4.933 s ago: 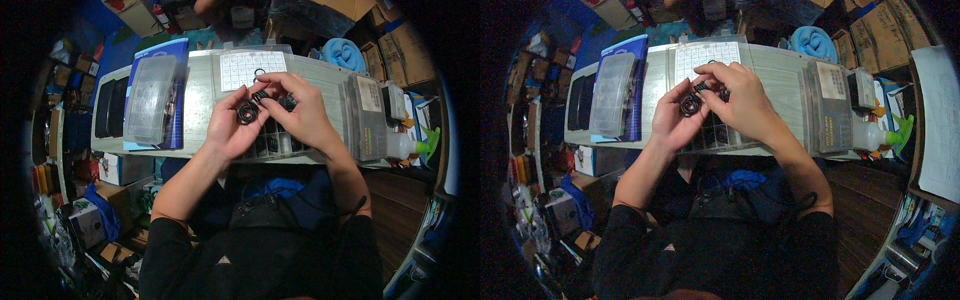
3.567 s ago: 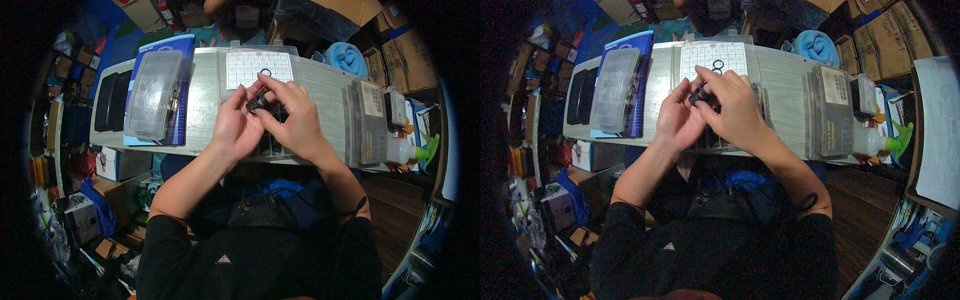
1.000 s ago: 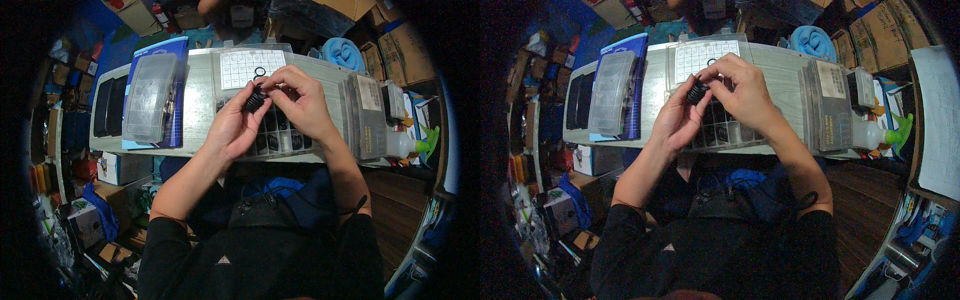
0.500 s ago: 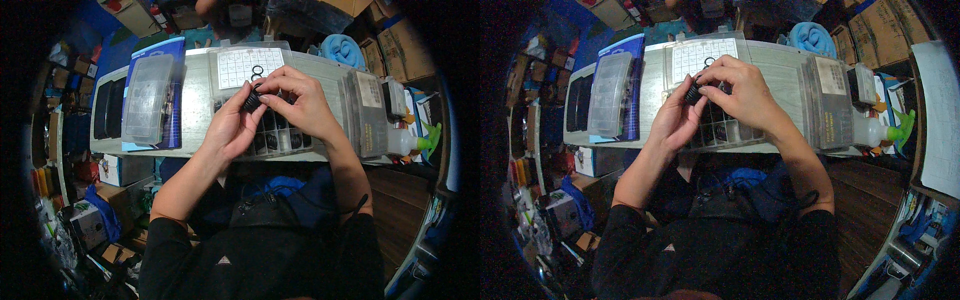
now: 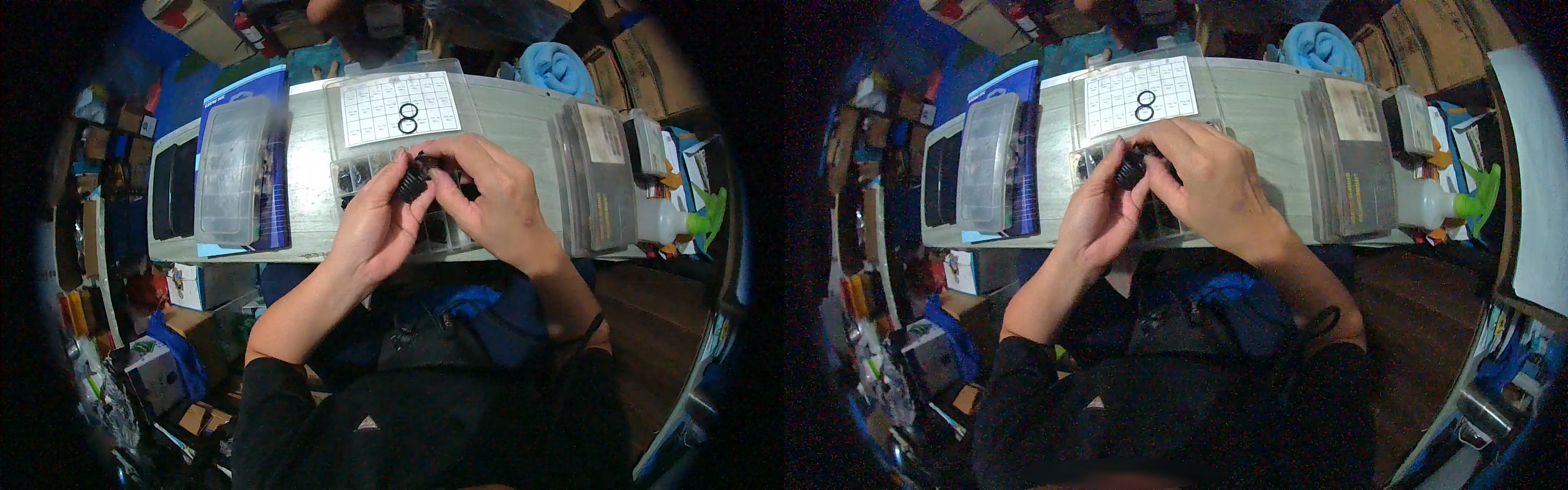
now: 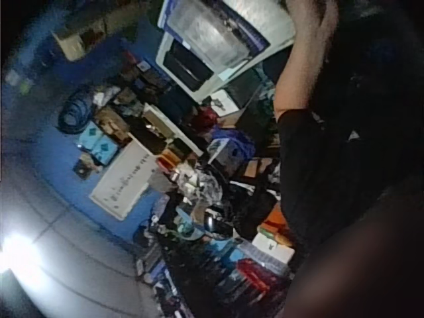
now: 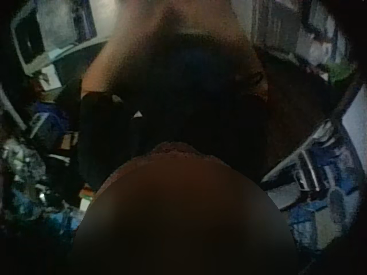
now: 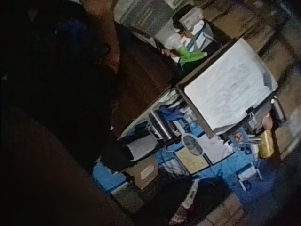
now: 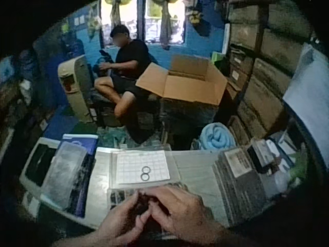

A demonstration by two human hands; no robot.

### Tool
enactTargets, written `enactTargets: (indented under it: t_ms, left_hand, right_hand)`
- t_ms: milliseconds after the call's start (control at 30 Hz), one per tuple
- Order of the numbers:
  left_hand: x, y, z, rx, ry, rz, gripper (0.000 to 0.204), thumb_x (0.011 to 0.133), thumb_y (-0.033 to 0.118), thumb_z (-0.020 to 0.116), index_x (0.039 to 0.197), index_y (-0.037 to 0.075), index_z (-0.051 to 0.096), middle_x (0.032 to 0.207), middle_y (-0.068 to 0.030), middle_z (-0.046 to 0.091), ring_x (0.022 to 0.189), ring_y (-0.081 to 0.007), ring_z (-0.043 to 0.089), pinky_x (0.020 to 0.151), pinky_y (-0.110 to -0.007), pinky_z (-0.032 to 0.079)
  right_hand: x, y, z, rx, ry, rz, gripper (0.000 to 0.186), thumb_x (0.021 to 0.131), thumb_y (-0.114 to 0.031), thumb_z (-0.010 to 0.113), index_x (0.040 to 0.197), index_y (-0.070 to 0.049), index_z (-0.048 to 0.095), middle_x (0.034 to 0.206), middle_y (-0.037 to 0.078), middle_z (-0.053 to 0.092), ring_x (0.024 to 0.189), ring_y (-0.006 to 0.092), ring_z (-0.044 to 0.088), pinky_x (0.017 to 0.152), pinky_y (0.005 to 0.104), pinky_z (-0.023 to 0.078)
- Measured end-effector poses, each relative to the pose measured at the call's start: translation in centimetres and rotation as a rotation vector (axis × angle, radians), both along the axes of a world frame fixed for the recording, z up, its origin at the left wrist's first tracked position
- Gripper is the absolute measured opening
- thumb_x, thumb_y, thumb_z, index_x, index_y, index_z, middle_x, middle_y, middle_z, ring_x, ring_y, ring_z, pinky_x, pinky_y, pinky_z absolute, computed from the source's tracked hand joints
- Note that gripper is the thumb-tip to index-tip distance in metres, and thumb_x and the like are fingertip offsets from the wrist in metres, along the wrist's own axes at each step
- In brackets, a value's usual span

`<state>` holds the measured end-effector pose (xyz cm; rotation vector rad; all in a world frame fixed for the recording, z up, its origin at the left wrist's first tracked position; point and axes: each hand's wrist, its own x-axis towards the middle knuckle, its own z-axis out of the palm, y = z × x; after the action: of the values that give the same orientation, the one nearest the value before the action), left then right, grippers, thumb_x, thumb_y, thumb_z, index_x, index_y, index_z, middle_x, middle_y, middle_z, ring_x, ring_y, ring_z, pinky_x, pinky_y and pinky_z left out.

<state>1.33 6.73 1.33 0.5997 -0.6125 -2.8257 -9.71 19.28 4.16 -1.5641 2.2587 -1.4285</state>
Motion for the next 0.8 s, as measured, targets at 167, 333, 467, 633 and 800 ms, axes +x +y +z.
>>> enactTargets:
  t_ms: [167,333,467,633,800]
  left_hand:
    - [0.1,0.6,0.7,-0.033,-0.019,0.004,0.036,0.105,0.022,0.05,0.132,-0.002,0.055,0.127,-0.0089,0.06,0.117,-0.016,0.058,0.106,-0.031,0.048]
    - [0.5,1.1,0.5,0.05,0.006,0.035,0.029,0.103,0.021,0.055,0.124,0.0,0.058,0.12,-0.0101,0.063,0.111,-0.0181,0.062,0.098,-0.03,0.054]
    - [2.7,2.5,-0.1,0.144,0.014,0.049,0.027,0.103,0.02,0.056,0.12,0.0,0.059,0.116,-0.0104,0.065,0.108,-0.0189,0.065,0.094,-0.029,0.057]
    - [6.3,5.9,-0.5,0.113,0.003,0.134,0.03,0.103,0.023,0.055,0.119,-0.002,0.059,0.117,-0.0106,0.064,0.107,-0.0186,0.064,0.094,-0.028,0.057]
    - [7.4,6.7,-0.5,0.044,-0.068,0.157,0.033,0.105,0.023,0.052,0.128,-0.001,0.056,0.122,-0.0086,0.062,0.11,-0.0158,0.061,0.1,-0.03,0.051]
  right_hand:
    - [-0.1,0.1,-0.3,-0.055,0.041,0.038,0.016,0.084,0.001,0.067,0.1,-0.001,0.068,0.098,0.011,0.069,0.083,0.0225,0.068,0.069,0.0311,0.054]
    - [0.0,0.5,-0.1,-0.072,-0.026,0.077,0.014,0.084,0.001,0.068,0.098,0.0,0.069,0.101,0.011,0.071,0.081,0.0193,0.068,0.068,0.0299,0.054]
    - [0.4,2.2,0.4,0.016,-0.185,0.22,0.019,0.082,-0.003,0.074,0.101,0.0,0.07,0.104,0.01,0.072,0.08,0.0167,0.068,0.065,0.0272,0.052]
    - [2.9,3.6,-0.8,0.082,-0.259,0.288,0.021,0.081,-0.005,0.077,0.101,0.0,0.071,0.101,0.008,0.073,0.077,0.0129,0.067,0.064,0.0247,0.05]
    - [3.7,3.9,-1.2,0.006,-0.377,0.327,0.019,0.082,-0.003,0.075,0.101,0.0,0.072,0.097,0.008,0.073,0.076,0.0106,0.065,0.063,0.0241,0.049]
